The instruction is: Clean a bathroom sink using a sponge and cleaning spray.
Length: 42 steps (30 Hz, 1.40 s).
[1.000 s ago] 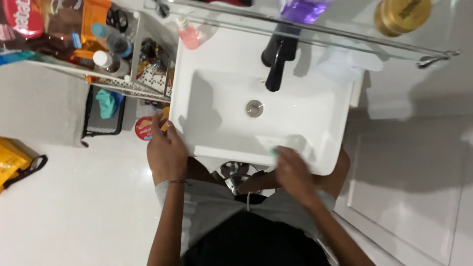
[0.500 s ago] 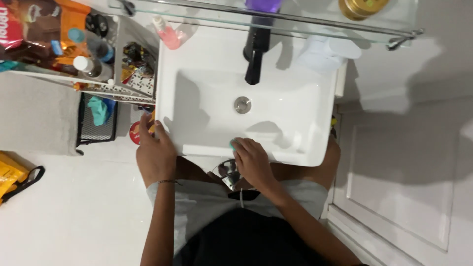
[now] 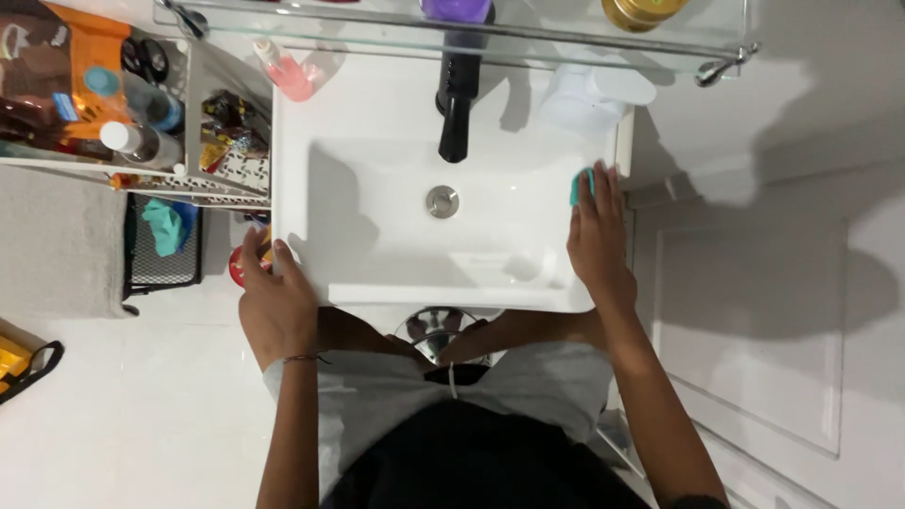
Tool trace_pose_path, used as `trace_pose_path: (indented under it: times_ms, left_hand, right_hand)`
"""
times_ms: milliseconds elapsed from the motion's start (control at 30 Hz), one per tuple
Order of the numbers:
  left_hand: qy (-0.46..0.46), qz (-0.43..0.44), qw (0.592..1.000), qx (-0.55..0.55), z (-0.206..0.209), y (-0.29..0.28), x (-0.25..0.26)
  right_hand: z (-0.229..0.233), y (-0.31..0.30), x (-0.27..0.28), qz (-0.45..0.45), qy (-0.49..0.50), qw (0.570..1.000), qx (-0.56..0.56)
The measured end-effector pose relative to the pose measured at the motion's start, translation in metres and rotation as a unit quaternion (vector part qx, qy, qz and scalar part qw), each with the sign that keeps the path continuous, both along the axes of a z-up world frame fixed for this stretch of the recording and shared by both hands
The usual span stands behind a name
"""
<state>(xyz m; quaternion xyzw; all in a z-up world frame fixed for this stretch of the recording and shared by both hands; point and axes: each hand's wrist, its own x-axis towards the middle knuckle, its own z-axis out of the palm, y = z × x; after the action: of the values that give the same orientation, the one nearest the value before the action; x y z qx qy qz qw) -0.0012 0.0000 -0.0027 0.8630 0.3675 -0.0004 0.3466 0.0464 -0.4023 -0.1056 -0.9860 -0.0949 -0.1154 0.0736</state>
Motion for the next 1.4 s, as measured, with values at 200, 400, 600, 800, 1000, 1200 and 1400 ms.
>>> trace_pose_path:
  times_ms: [200, 400, 600, 800, 1000, 1200, 1400]
  left_hand:
    - [-0.305, -0.023, 0.952, -0.014, -0.139, 0.033, -0.002]
    - [-0.276, -0.050, 0.960, 0.007, -0.117, 0.029, 0.001]
    - [-0.263, -0.040, 0.964, -0.028, -0.123, 0.032, -0.004]
    - [-0.326, -0.018, 0.940, -0.098, -0.121, 0.030, 0.000]
    - [-0.247, 0.032, 0.960, -0.127, -0.112, 0.029, 0.003]
    - [-0.302, -0.051, 0.950, -0.060, -0.121, 0.030, 0.000]
    - [-0.338, -0.026, 0.932, -0.128, -0.135, 0.034, 0.003]
  right_hand:
    - [0.012, 0.019, -0.078, -0.116, 0.181, 0.974, 0.067]
    - [-0.024, 0.016, -0.119, -0.073, 0.071, 0.986, 0.130]
    - [-0.021, 0.001, -0.017, -0.072, 0.044, 0.994, 0.064]
    - [0.040, 0.039, -0.068, -0.189, 0.254, 0.941, 0.119]
    - [-0.004, 0.108, -0.131, -0.116, 0.063, 0.988, 0.083]
    - [0.008, 0.215, -0.104, 0.046, 0.162, 0.967, 0.192]
    - [0.001, 0.171, -0.101, 0.139, 0.160, 0.964, 0.163]
